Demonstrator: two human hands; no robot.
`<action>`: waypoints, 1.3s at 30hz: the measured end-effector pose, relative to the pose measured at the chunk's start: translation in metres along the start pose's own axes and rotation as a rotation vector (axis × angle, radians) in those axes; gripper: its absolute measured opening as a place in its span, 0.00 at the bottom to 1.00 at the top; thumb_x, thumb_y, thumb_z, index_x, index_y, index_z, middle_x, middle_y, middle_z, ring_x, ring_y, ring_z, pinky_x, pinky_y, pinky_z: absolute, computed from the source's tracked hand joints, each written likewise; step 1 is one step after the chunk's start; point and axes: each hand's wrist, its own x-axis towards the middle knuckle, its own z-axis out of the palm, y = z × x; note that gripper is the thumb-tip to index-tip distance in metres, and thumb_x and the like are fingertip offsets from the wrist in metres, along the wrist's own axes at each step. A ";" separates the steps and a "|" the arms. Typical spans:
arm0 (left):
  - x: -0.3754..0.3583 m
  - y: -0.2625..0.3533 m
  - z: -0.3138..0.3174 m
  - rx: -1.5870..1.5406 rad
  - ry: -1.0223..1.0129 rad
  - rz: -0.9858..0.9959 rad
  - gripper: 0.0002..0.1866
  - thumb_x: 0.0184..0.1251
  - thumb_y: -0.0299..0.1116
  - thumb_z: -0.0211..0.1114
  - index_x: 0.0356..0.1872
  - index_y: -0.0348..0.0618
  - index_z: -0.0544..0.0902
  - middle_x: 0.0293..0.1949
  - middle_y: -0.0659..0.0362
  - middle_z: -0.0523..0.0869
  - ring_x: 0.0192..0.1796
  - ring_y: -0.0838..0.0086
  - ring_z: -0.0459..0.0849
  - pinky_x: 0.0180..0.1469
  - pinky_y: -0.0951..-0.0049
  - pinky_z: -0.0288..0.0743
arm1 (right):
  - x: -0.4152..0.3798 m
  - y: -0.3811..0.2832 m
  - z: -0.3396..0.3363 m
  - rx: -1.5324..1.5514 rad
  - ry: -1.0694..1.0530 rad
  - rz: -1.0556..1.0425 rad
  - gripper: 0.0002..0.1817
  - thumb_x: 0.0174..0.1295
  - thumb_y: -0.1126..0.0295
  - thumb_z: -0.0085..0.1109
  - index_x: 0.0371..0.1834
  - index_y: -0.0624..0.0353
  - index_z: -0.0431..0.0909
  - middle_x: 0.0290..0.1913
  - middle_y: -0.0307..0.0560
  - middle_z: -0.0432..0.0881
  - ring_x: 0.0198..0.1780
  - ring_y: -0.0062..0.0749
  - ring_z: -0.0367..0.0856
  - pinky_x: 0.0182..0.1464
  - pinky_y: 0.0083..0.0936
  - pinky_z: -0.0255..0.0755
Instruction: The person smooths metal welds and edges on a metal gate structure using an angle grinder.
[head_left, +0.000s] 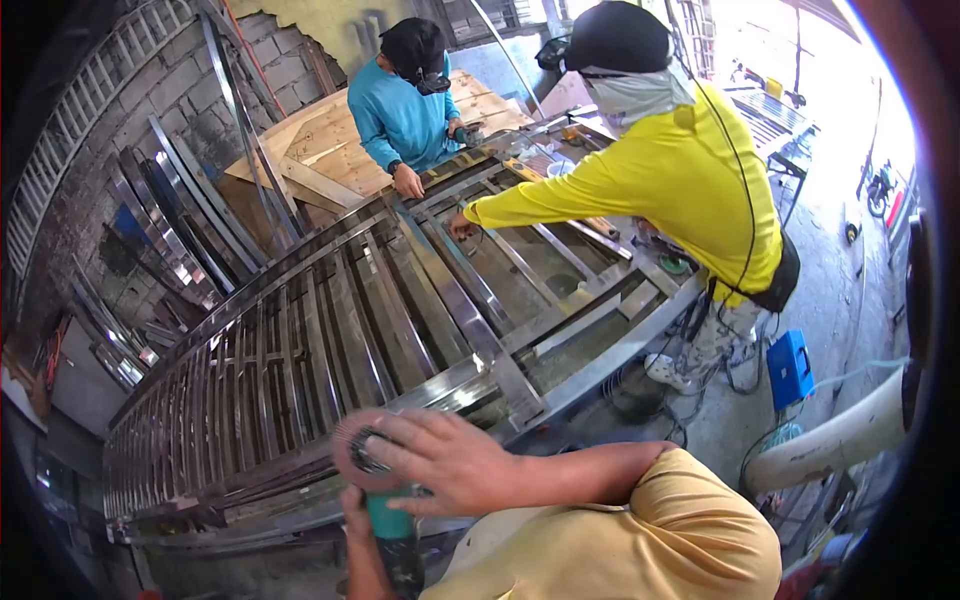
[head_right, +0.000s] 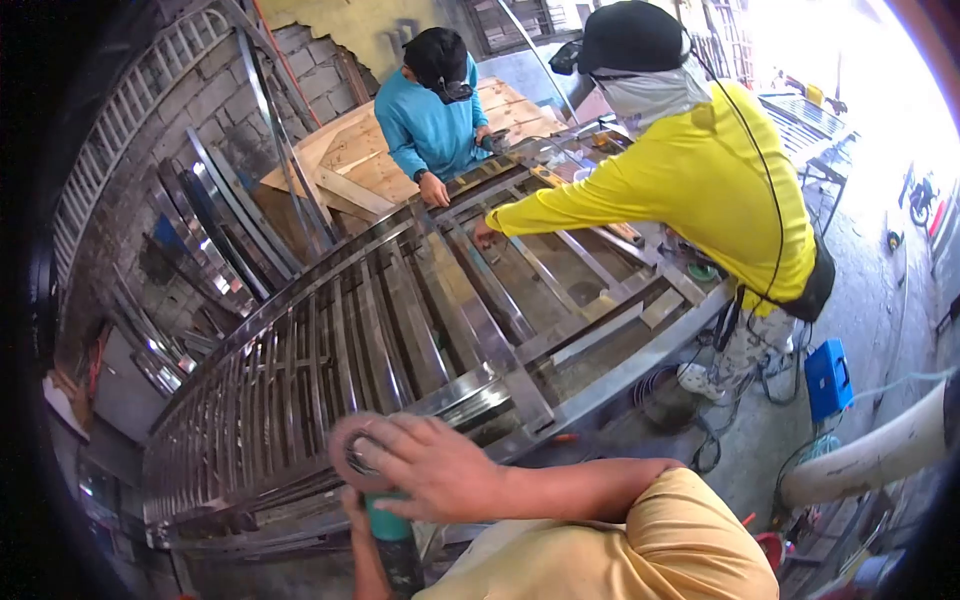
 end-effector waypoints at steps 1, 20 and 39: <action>0.002 -0.020 0.012 -0.031 -0.038 -0.068 0.46 0.63 0.65 0.62 0.69 0.34 0.66 0.50 0.44 0.84 0.38 0.56 0.89 0.36 0.62 0.87 | -0.002 0.018 -0.016 -0.081 -0.007 -0.002 0.44 0.62 0.44 0.65 0.71 0.69 0.64 0.56 0.61 0.77 0.52 0.58 0.81 0.50 0.46 0.79; 0.113 -0.088 0.092 -0.210 -0.053 -0.415 0.41 0.61 0.56 0.68 0.68 0.38 0.68 0.48 0.44 0.85 0.36 0.58 0.90 0.36 0.60 0.89 | -0.047 0.143 -0.123 -0.103 -0.312 0.246 0.35 0.66 0.43 0.60 0.60 0.66 0.73 0.44 0.54 0.84 0.41 0.54 0.83 0.44 0.44 0.79; 0.118 -0.076 0.086 -0.051 -0.087 -0.446 0.48 0.61 0.51 0.70 0.78 0.43 0.58 0.56 0.50 0.82 0.46 0.64 0.88 0.43 0.65 0.87 | -0.065 0.136 -0.095 -0.236 -0.667 0.328 0.11 0.61 0.62 0.62 0.44 0.50 0.80 0.47 0.44 0.83 0.44 0.44 0.85 0.43 0.37 0.81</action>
